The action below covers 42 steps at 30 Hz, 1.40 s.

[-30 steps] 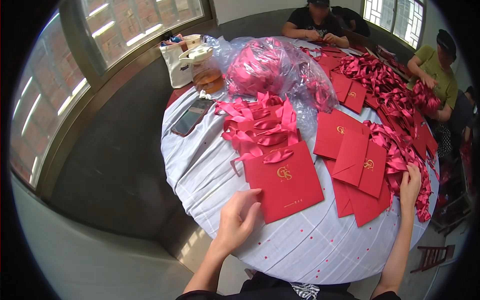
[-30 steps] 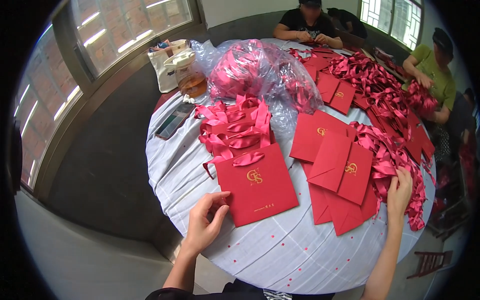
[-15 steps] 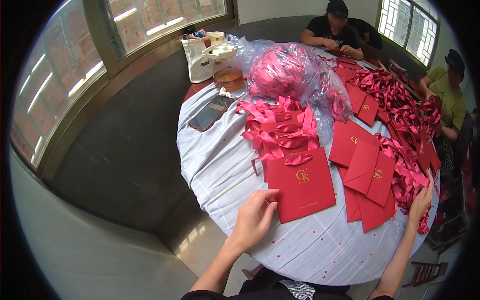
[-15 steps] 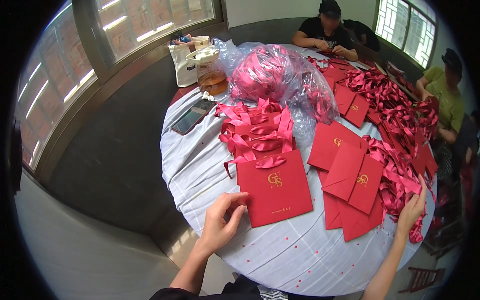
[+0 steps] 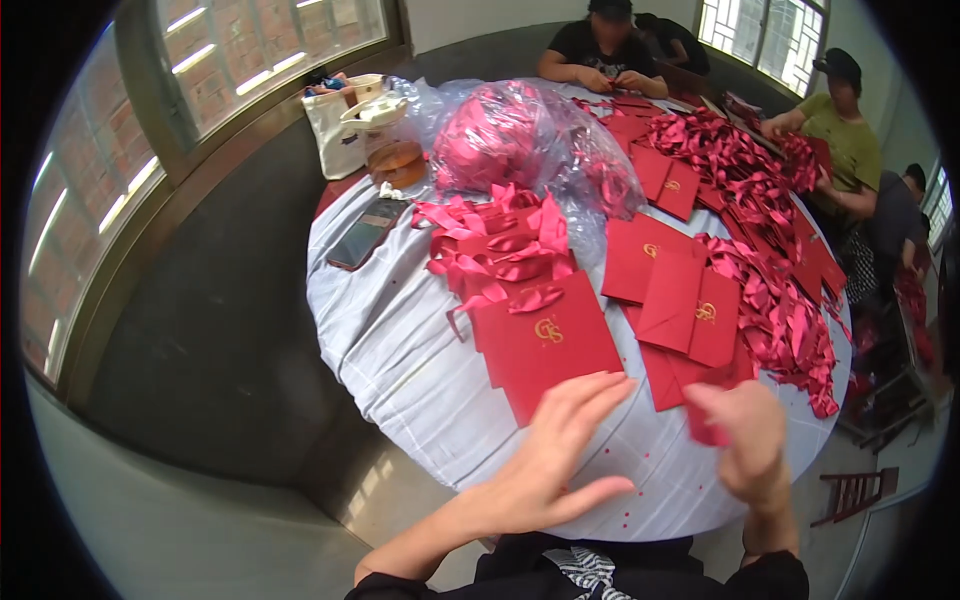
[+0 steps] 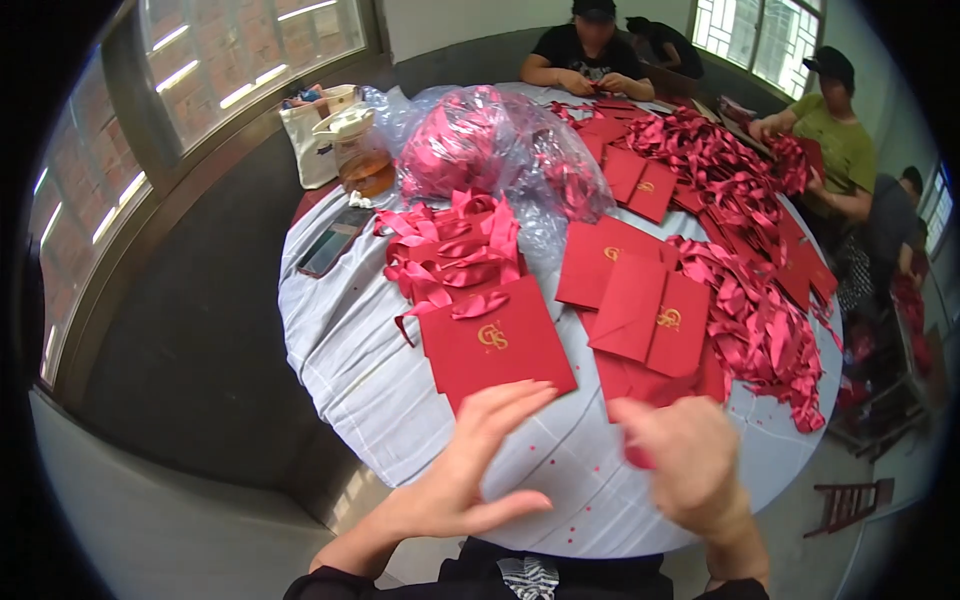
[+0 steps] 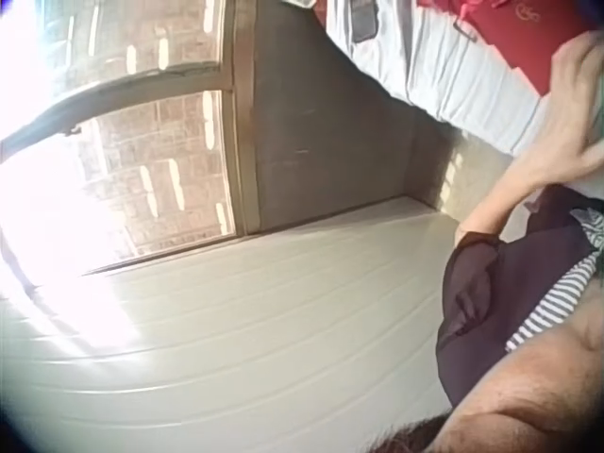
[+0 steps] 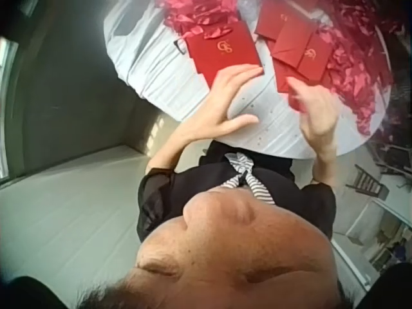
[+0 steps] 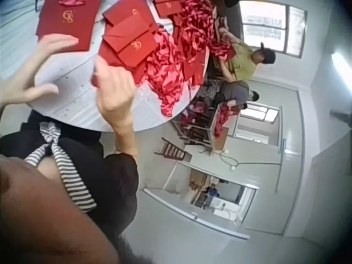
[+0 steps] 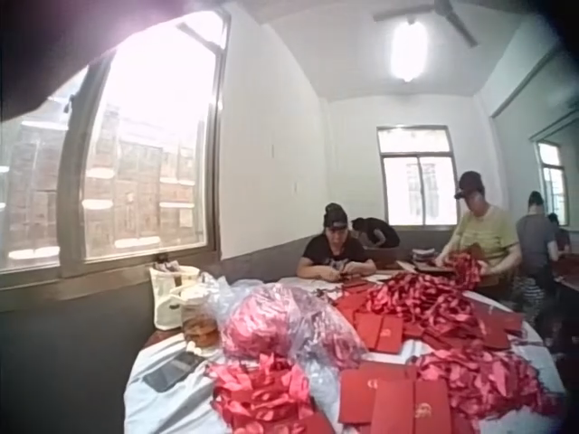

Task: The person assembles paper gift bags by picking up ribbons from a table and threading ribbon handles into the slots of each bag by hand.

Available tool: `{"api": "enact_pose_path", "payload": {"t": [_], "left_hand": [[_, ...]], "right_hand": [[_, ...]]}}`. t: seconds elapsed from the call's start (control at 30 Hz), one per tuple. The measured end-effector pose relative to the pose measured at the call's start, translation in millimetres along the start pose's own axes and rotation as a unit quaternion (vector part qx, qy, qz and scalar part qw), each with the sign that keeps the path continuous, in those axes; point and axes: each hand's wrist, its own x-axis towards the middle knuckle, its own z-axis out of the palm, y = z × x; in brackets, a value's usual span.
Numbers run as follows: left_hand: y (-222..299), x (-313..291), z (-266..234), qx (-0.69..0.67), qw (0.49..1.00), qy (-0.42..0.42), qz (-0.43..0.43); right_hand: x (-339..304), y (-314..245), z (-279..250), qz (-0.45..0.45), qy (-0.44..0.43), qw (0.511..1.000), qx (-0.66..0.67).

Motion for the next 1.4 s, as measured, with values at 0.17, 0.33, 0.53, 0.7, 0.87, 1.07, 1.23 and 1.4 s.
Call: {"api": "enact_pose_path", "payload": {"t": [0.17,0.33,0.53,0.7,0.87,1.07,1.23,1.4], "left_hand": [[-2,7,41,-0.151,0.985,-0.087,0.002],[10,8,45,-0.417,0.861,-0.170,-0.239],[22,19,63,-0.260,0.902,-0.168,-0.302],[27,33,86,-0.247,0.892,-0.156,-0.346],[32,53,108,-0.182,0.887,-0.231,-0.356],[-5,118,119,0.129,0.985,-0.111,0.033],[-68,212,113,0.266,0.941,-0.185,0.097],[-105,258,120,0.245,0.902,-0.353,-0.042]], "right_hand": [[8,-7,1,-0.034,0.005,0.999,0.032],[-21,22,-12,0.063,0.018,0.998,-0.002],[-61,52,-22,0.113,-0.011,0.994,-0.001],[-97,60,-44,0.315,-0.036,0.877,0.360],[-136,77,-48,0.305,0.107,0.688,0.649],[-157,108,-65,0.157,0.320,0.696,0.624],[-155,96,-102,0.185,0.336,0.714,0.585],[-162,86,-92,0.281,0.261,0.675,0.630]]}}
